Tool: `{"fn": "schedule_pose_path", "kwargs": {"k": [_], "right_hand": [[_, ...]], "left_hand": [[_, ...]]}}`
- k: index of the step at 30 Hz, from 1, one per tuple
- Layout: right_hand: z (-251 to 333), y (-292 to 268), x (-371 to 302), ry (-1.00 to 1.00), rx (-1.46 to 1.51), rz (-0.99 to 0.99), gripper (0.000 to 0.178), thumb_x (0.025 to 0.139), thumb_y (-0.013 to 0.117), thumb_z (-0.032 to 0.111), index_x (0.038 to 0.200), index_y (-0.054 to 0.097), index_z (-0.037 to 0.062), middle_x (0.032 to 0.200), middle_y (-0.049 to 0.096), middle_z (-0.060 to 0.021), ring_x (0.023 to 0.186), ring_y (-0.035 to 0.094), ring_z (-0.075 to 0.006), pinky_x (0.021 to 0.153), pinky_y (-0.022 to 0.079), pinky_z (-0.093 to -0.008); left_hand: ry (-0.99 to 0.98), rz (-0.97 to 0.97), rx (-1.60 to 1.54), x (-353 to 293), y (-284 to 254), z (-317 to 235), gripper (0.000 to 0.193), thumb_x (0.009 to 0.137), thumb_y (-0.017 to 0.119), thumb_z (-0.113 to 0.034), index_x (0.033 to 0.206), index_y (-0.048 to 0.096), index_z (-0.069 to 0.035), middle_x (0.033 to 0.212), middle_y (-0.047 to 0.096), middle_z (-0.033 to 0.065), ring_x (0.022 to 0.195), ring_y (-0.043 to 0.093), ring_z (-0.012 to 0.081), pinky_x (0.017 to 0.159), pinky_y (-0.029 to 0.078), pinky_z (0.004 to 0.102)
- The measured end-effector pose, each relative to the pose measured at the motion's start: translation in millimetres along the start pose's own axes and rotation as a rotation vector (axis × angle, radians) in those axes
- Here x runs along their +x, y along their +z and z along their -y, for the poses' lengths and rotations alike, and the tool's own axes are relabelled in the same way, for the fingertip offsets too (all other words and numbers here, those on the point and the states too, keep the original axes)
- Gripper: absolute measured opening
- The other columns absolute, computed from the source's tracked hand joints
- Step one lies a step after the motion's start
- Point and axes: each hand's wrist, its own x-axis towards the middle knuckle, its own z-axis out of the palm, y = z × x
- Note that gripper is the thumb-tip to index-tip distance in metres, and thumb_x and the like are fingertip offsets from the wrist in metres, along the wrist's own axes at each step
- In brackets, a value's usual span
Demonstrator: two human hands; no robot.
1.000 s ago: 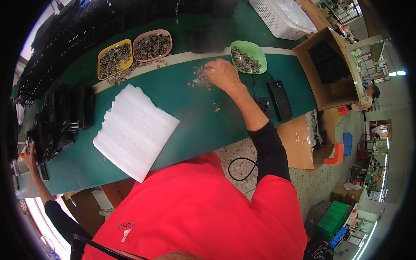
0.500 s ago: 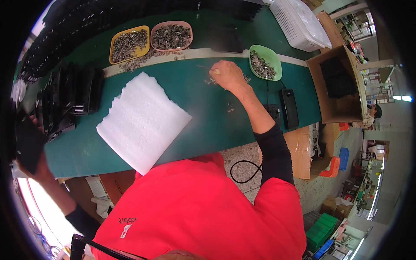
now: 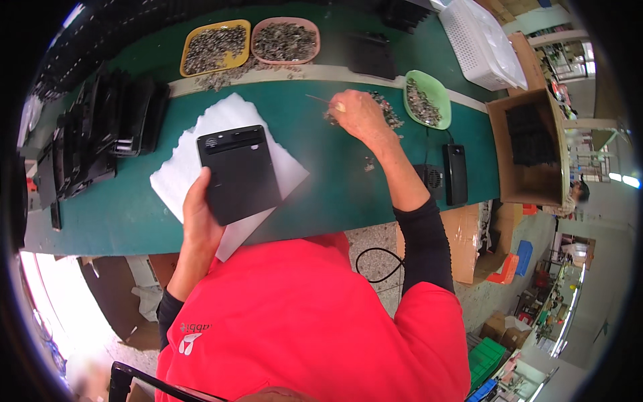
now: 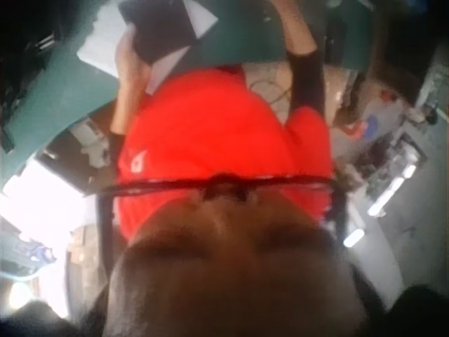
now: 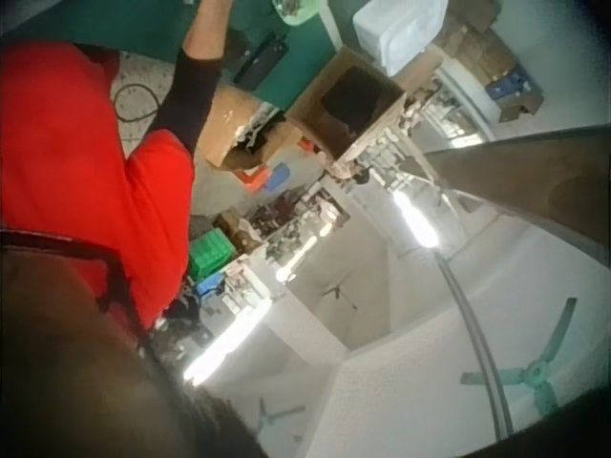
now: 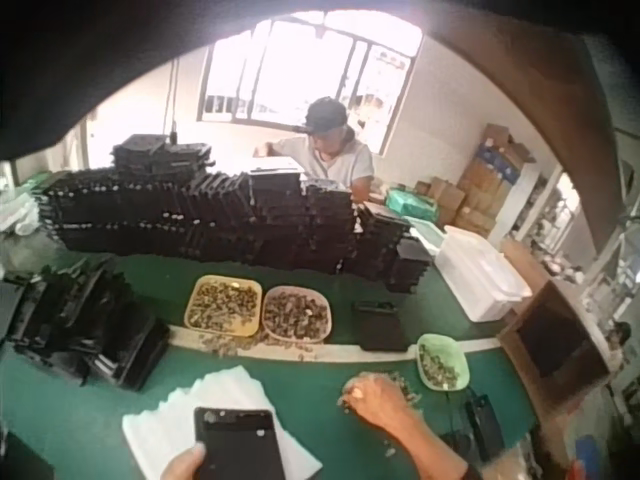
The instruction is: The person uses a small screwdriver to tighten screws on the back of a black rectangular electronic device. They repeatedly pick up the device, secure fasteners, and place it back on a white foam pad on a green workbench.
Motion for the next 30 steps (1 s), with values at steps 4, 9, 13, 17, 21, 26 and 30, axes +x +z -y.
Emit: {"fn": "schedule_pose_path", "kwargs": {"k": [4,9,13,17,21,26,30], "right_hand": [[8,-5,1,0.008,0.017,0.076,0.016,0.083,0.071,0.017,0.090,0.070,0.0034,0.089,0.069,-0.0182,0.082,0.066,-0.0393,0.074,0.052,-0.0453],[0,-2,3,-0.107,-0.050,0.071,0.016,0.085,0.069,0.015,0.091,0.066,0.0001,0.087,0.066,-0.0188,0.081,0.064,-0.0405,0.071,0.050,-0.0472],[6,-9,6,-0.109,-0.053,0.108,0.017,0.084,0.068,0.013,0.088,0.065,-0.0023,0.085,0.066,-0.0201,0.080,0.064,-0.0410,0.071,0.050,-0.0470],[0,-14,15,-0.044,0.028,0.200,0.016,0.083,0.068,0.012,0.088,0.066,-0.0023,0.080,0.067,-0.0201,0.074,0.065,-0.0378,0.071,0.051,-0.0427],[-4,-23,20,0.051,0.173,0.217,0.017,0.082,0.070,0.013,0.089,0.068,-0.0015,0.079,0.068,-0.0168,0.072,0.066,-0.0318,0.071,0.052,-0.0369],[-1,-16,20,-0.177,0.121,0.201,0.015,0.083,0.072,0.014,0.090,0.069,0.0009,0.086,0.067,-0.0126,0.077,0.066,-0.0287,0.072,0.051,-0.0349],[6,-11,19,-0.214,0.038,0.179,0.012,0.085,0.071,0.012,0.091,0.069,0.0020,0.088,0.067,-0.0122,0.079,0.065,-0.0294,0.072,0.051,-0.0367]], "left_hand": [[0.238,-0.010,0.416,3,-6,12,0.038,0.098,0.056,-0.017,0.129,0.050,0.004,0.117,0.063,0.0104,0.106,0.058,0.0152,0.095,0.046,0.0305],[0.499,-0.083,1.213,-11,-2,-7,0.034,0.091,0.065,-0.018,0.115,0.058,0.004,0.101,0.065,0.0148,0.084,0.063,0.0189,0.072,0.051,0.0321],[0.564,-0.146,1.678,-11,-16,-23,0.028,0.086,0.072,-0.023,0.094,0.065,0.003,0.076,0.062,0.0144,0.061,0.060,0.0249,0.058,0.049,0.0348],[0.762,-0.216,1.683,-7,-15,-30,0.026,0.085,0.074,-0.023,0.094,0.065,0.000,0.073,0.060,0.0107,0.056,0.057,0.0259,0.057,0.048,0.0358],[0.884,-0.153,1.605,-6,-3,-31,0.022,0.085,0.073,-0.016,0.099,0.066,0.000,0.091,0.061,0.0130,0.077,0.062,0.0292,0.067,0.050,0.0382],[1.082,-0.030,1.570,5,5,-19,0.021,0.081,0.073,-0.010,0.098,0.066,0.001,0.100,0.059,0.0142,0.093,0.059,0.0329,0.077,0.051,0.0393],[1.074,0.048,1.495,5,12,-12,0.020,0.081,0.073,-0.003,0.099,0.066,-0.001,0.099,0.060,0.0134,0.082,0.062,0.0282,0.067,0.052,0.0348]]}}
